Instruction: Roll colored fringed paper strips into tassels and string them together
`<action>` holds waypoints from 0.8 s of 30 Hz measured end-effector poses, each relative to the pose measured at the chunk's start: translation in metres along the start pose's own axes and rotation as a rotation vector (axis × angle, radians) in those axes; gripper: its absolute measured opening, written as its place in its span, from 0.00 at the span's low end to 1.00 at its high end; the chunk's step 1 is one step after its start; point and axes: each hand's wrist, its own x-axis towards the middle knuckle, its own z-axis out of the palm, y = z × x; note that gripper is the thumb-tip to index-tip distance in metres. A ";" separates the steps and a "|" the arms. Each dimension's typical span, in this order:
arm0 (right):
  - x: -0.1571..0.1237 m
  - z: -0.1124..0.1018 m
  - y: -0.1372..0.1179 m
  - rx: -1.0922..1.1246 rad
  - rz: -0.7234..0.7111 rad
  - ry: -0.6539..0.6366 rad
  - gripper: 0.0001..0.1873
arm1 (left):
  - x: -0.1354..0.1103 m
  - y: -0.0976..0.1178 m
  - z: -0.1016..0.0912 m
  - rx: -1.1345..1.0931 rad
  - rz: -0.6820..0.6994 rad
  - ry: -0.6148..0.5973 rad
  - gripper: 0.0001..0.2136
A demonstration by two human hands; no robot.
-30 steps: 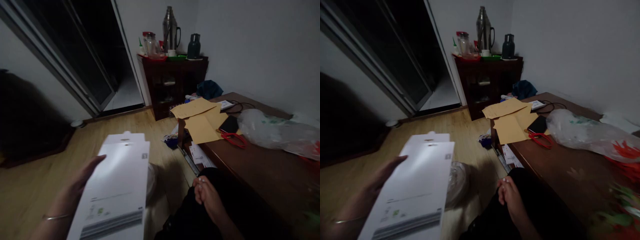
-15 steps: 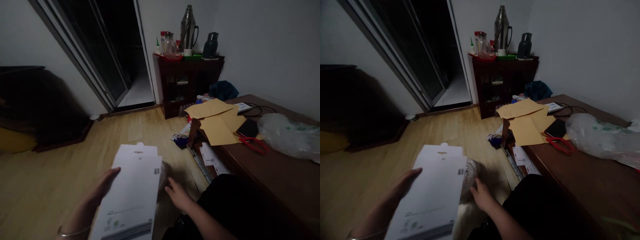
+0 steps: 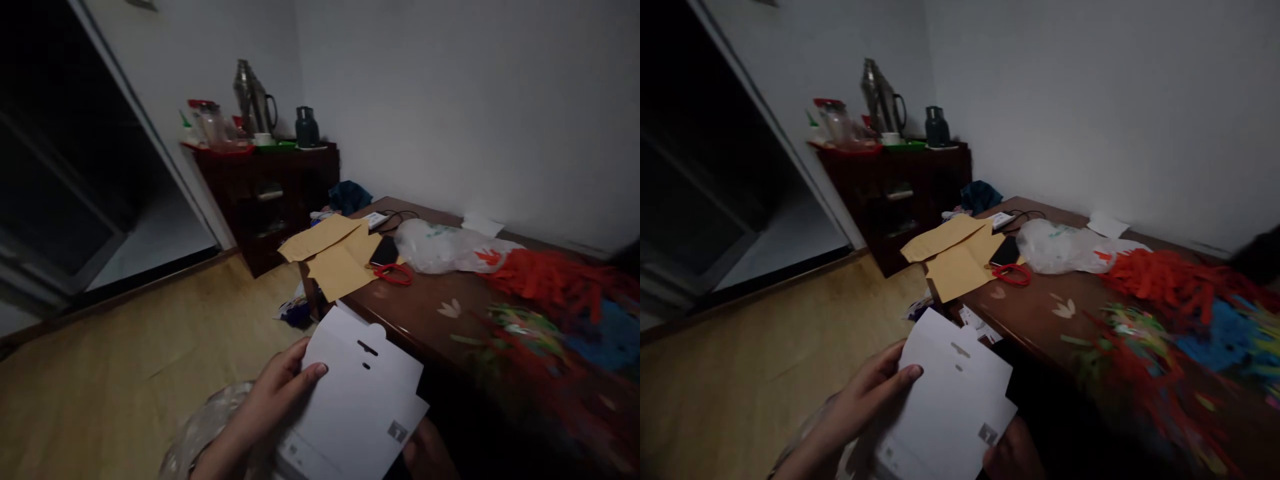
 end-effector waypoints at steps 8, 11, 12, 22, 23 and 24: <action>-0.014 -0.082 -0.015 -0.479 -0.767 0.345 0.35 | 0.082 -0.028 0.068 -0.205 -0.114 -0.355 0.23; -0.024 -0.105 -0.024 -0.858 -0.914 0.466 0.25 | 0.090 -0.030 0.089 -0.167 -0.103 -0.365 0.21; -0.025 -0.108 -0.024 -0.948 -0.894 0.459 0.23 | 0.089 -0.029 0.094 -0.158 -0.098 -0.363 0.20; -0.023 -0.105 0.003 -0.625 -0.054 0.375 0.16 | 0.060 -0.021 0.123 0.399 0.115 -0.388 0.11; -0.026 -0.107 -0.001 -0.558 0.058 0.314 0.18 | 0.058 -0.022 0.124 0.454 0.142 -0.384 0.11; -0.029 -0.110 -0.005 -0.479 0.129 0.273 0.20 | 0.055 -0.022 0.125 0.498 0.180 -0.373 0.11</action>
